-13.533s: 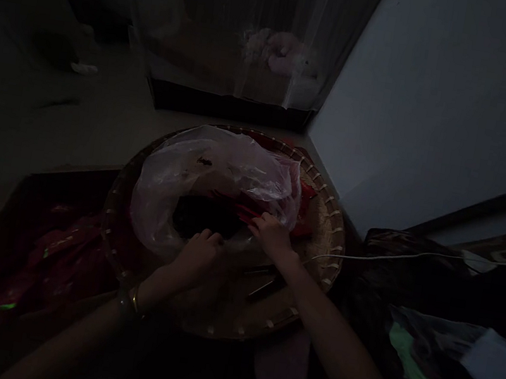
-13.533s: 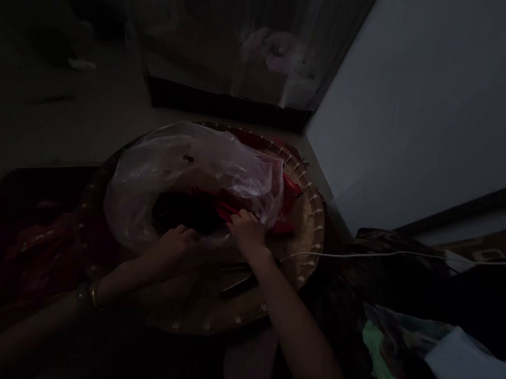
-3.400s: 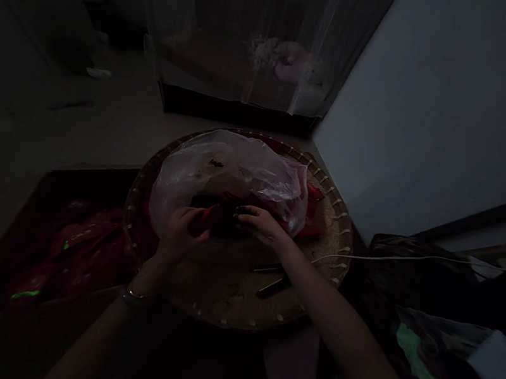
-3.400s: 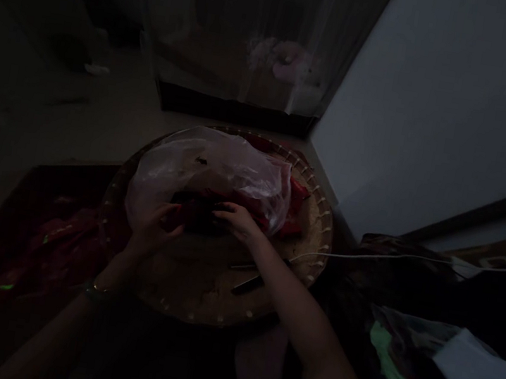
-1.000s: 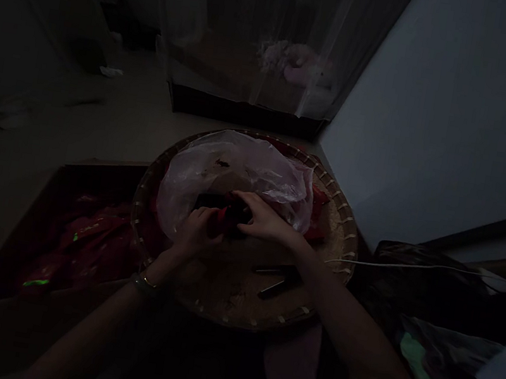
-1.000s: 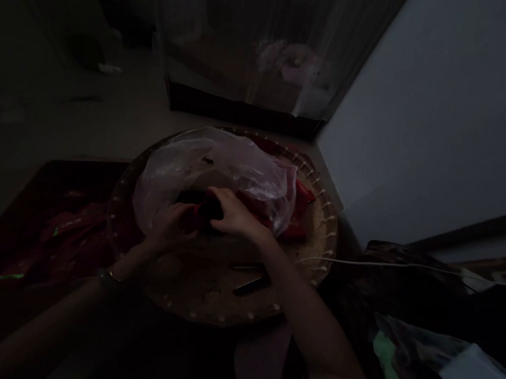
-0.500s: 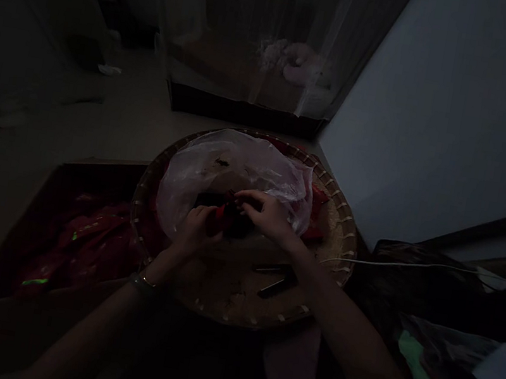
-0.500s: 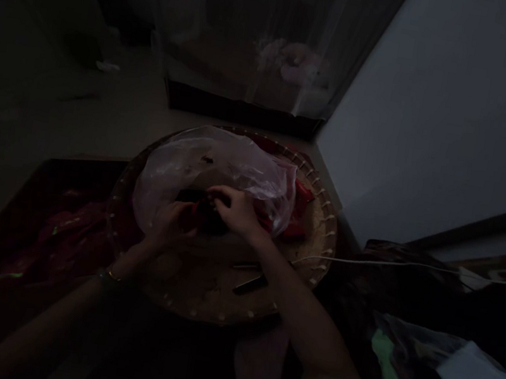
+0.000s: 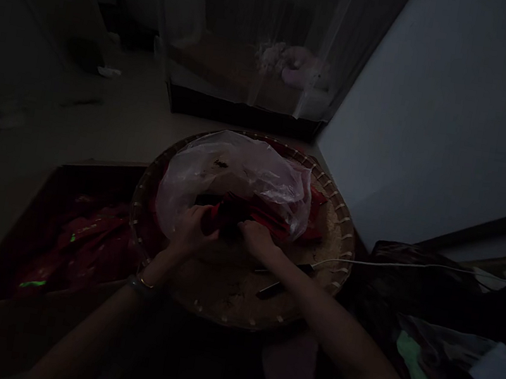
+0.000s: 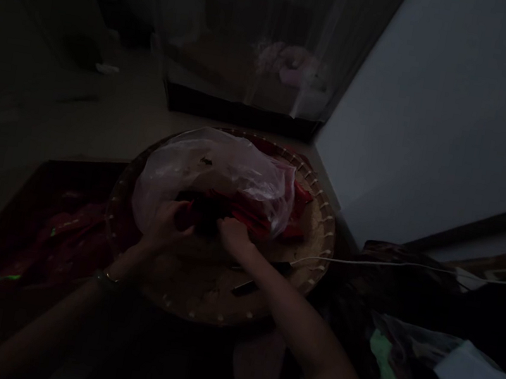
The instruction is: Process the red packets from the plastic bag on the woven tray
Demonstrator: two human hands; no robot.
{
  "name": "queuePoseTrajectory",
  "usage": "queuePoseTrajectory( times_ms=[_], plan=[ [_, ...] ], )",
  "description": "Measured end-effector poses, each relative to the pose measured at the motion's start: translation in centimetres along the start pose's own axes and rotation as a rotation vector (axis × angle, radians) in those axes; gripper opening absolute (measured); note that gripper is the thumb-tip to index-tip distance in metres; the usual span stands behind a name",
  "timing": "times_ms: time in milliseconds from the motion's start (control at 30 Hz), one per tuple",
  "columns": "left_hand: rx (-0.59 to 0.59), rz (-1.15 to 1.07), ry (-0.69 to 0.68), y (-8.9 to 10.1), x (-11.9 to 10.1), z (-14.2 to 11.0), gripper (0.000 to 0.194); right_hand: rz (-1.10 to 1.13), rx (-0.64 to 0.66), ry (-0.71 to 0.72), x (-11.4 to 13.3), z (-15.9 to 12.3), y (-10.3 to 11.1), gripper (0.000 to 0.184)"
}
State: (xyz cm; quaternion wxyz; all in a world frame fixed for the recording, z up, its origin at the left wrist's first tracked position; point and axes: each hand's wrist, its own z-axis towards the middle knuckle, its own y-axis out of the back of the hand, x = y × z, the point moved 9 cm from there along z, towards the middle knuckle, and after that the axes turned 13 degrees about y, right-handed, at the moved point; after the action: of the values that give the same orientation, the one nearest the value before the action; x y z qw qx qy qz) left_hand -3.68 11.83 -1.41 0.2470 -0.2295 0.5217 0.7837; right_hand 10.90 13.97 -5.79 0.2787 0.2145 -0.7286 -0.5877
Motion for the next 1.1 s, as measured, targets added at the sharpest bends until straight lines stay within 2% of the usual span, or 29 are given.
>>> queuePoseTrajectory(
  times_ms=[100, 300, 467, 633, 733, 900, 1000, 1100],
  plan=[
    [0.006, 0.006, -0.003, 0.0, 0.0, 0.0, 0.048, 0.067, -0.067, -0.016, -0.7, -0.1, 0.8, 0.023],
    [0.025, 0.01, 0.018, 0.0, 0.0, 0.0, 0.047, 0.375, -0.354, -0.021, -2.9, -0.7, 3.4, 0.02],
    [0.036, 0.019, 0.012, -0.2, 0.0, 0.0, 0.048, 0.683, -0.473, -0.118, -5.2, -1.1, 2.9, 0.02],
    [0.05, 0.037, 0.011, -0.4, 0.0, -0.1, 0.048, 0.848, -0.548, -0.144, -6.0, -1.5, 3.7, 0.03],
    [0.066, 0.038, 0.021, -0.5, 0.1, -0.1, 0.047, 0.897, -0.551, -0.151, -5.6, -1.7, 5.0, 0.034],
    [0.076, 0.032, 0.022, -0.7, 0.1, -0.2, 0.049, 0.872, -0.612, -0.061, -3.0, -1.2, 8.0, 0.028],
    [0.068, 0.022, 0.017, -0.6, 0.1, -0.2, 0.05, 0.846, -0.581, -0.018, -1.4, -0.4, 8.2, 0.023],
    [0.065, 0.019, -0.003, -0.6, 0.0, -0.2, 0.05, 0.836, -0.57, -0.017, -1.0, -0.2, 7.8, 0.023]
  ],
)
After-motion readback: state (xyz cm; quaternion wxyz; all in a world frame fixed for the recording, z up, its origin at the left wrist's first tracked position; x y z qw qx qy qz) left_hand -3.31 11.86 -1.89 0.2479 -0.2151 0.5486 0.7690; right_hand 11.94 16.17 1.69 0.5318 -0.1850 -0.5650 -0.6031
